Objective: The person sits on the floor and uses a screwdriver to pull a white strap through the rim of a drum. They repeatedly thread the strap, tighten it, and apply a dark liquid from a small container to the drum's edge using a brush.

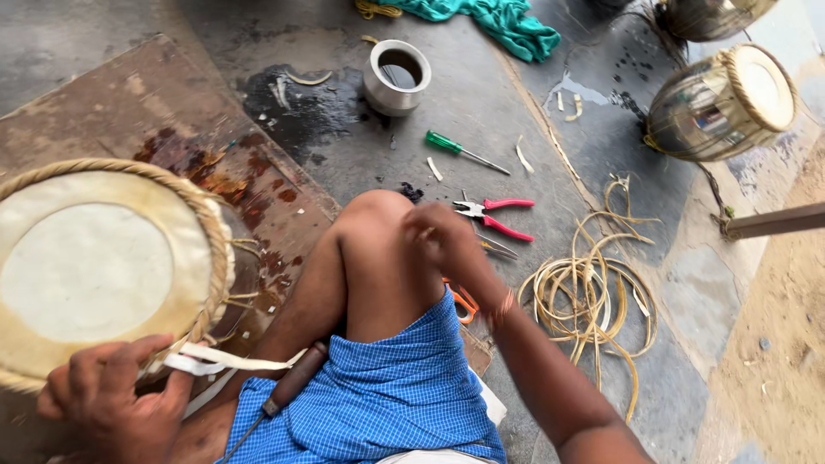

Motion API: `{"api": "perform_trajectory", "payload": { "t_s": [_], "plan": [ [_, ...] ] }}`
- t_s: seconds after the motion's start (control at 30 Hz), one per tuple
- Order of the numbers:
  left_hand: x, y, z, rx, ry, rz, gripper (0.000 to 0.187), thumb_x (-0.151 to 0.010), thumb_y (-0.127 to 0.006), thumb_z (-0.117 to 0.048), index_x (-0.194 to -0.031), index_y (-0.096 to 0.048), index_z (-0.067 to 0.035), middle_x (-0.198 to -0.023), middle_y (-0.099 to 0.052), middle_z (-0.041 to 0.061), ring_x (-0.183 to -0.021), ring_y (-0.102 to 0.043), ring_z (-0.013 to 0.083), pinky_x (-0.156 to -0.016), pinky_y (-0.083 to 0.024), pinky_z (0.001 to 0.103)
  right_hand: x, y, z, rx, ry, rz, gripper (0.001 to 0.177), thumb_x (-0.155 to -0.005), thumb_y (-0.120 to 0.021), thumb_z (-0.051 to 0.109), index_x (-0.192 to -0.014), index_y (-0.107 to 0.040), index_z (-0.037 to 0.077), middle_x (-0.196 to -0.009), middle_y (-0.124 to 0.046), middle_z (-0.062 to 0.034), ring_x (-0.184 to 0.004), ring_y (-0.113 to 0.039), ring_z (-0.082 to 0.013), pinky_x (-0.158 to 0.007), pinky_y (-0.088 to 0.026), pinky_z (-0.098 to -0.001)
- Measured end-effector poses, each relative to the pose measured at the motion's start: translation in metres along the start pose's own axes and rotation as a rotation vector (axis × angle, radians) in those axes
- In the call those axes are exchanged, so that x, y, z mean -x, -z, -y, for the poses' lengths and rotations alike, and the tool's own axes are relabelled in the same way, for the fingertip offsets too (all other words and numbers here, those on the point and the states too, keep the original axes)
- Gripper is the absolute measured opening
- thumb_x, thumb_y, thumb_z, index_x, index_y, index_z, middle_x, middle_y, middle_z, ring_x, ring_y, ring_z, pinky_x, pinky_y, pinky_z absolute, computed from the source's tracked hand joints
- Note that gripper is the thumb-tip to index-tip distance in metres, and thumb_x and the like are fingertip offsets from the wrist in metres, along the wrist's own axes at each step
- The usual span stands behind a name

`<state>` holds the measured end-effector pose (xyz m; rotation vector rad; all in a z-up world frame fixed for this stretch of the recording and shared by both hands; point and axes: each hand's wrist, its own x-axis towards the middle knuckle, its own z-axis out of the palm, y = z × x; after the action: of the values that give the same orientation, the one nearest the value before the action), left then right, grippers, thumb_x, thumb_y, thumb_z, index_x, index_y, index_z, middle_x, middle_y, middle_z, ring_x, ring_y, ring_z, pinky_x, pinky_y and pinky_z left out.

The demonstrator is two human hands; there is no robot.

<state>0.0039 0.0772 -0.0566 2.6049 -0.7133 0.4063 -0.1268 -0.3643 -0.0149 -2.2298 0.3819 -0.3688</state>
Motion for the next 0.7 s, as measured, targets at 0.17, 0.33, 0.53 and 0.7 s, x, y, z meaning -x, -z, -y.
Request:
{"api": "perform_trajectory", "payload": {
  "t_s": [0.17, 0.33, 0.53, 0.7],
  "plan": [
    [0.004, -0.007, 0.003, 0.017, 0.046, 0.008, 0.027, -0.085, -0.091, -0.038, -0.104, -0.073, -0.031, -0.099, -0.052, -0.005, -0.108, -0.053, 0.0194, -0.114, -0.032, 0.040, -0.048, -0.001, -0.127, 0.390, -0.187, -0.045, 0.023, -0.085, -0.077, 0.013, -0.108, -0.073, 0.012, -0.108, -0.067, -0.0118, -0.095, -0.071, -0.0299, -0.084, -0.056, -0.0419],
    [0.000, -0.008, -0.004, 0.017, 0.100, -0.020, 0.037, -0.069, -0.089, -0.034, -0.103, -0.075, -0.032, -0.100, -0.056, -0.004, -0.103, -0.054, 0.0214, -0.110, -0.034, 0.041, -0.068, -0.055, -0.191, 0.532, 0.048, -0.007, 0.048, -0.071, -0.084, 0.015, -0.117, -0.071, 0.010, -0.100, -0.065, -0.0172, -0.093, -0.063, -0.0427, -0.076, -0.053, -0.0490],
    [0.002, -0.007, 0.009, -0.005, 0.008, 0.042, 0.040, -0.060, -0.088, -0.041, -0.098, -0.078, -0.030, -0.091, -0.056, -0.004, -0.093, -0.057, 0.0214, -0.093, -0.047, 0.042, -0.133, -0.044, -0.201, -0.083, -0.159, -0.206, 0.025, -0.101, -0.062, -0.002, -0.122, -0.069, 0.010, -0.091, -0.064, -0.0060, -0.083, -0.066, -0.0182, -0.076, -0.058, -0.0332],
    [0.002, -0.012, 0.019, 0.054, -0.040, 0.025, 0.042, -0.060, -0.084, -0.045, -0.097, -0.076, -0.029, -0.090, -0.055, -0.002, -0.087, -0.055, 0.0230, -0.088, -0.046, 0.044, -0.250, -0.005, -0.206, 0.077, -0.040, -0.296, 0.029, -0.091, -0.063, 0.001, -0.118, -0.060, 0.008, -0.098, -0.056, -0.0058, -0.083, -0.066, -0.0232, -0.073, -0.060, -0.0367]
  ]
}}
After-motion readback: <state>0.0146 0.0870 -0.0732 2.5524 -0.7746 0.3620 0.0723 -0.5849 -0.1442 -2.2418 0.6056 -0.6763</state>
